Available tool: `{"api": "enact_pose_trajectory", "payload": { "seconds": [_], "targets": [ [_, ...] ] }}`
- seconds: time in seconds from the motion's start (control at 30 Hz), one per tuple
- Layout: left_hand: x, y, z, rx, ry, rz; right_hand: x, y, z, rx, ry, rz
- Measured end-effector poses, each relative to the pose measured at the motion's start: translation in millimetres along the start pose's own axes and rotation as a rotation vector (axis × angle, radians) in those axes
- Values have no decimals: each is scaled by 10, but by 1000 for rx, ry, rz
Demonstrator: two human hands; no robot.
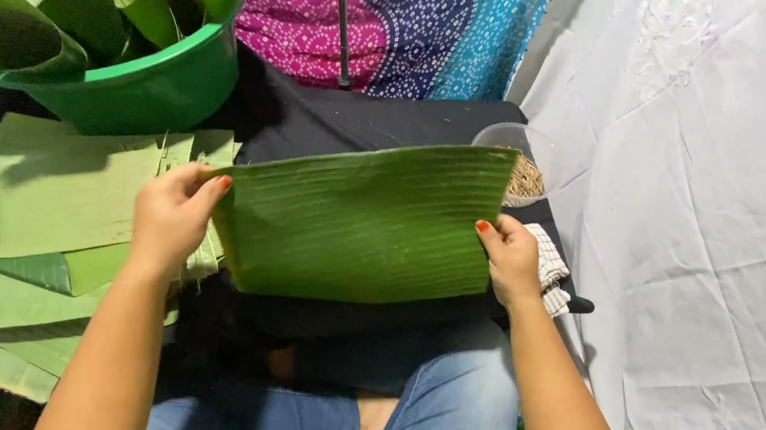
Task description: Cleaning banana leaves with a cloth and folding them into cones secured with small wooden sticks.
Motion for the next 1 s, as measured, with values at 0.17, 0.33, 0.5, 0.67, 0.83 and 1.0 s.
{"api": "enact_pose_trajectory", "payload": {
  "seconds": [0.17,0.33,0.5,0.67,0.83,1.0],
  "targets": [
    [856,427,-520,30,-161,60,-438,182,-354,-32,83,8],
    [865,699,-51,193,-514,312,-649,241,-515,-43,193,559],
    [432,724,679,322,-539,233,-560,425,-488,-13,131,716],
    [1015,736,928,276,-535,-138,-369,473,-432,-136,-255,899],
    [924,672,1080,177,-577,-121,284,13,57,-274,-405,1201],
    [938,602,1357,83,-465,-54,-650,-588,143,-3,244,1208]
  ]
}}
Point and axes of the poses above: each hand's wrist, its own z-axis away from the middle knuckle, its own y-axis out of the palm, x = y × z, the point moved 10 cm from there along -z, towards the middle knuckle, and after that the axes turned 7 degrees about z, right-handed, at the moved point
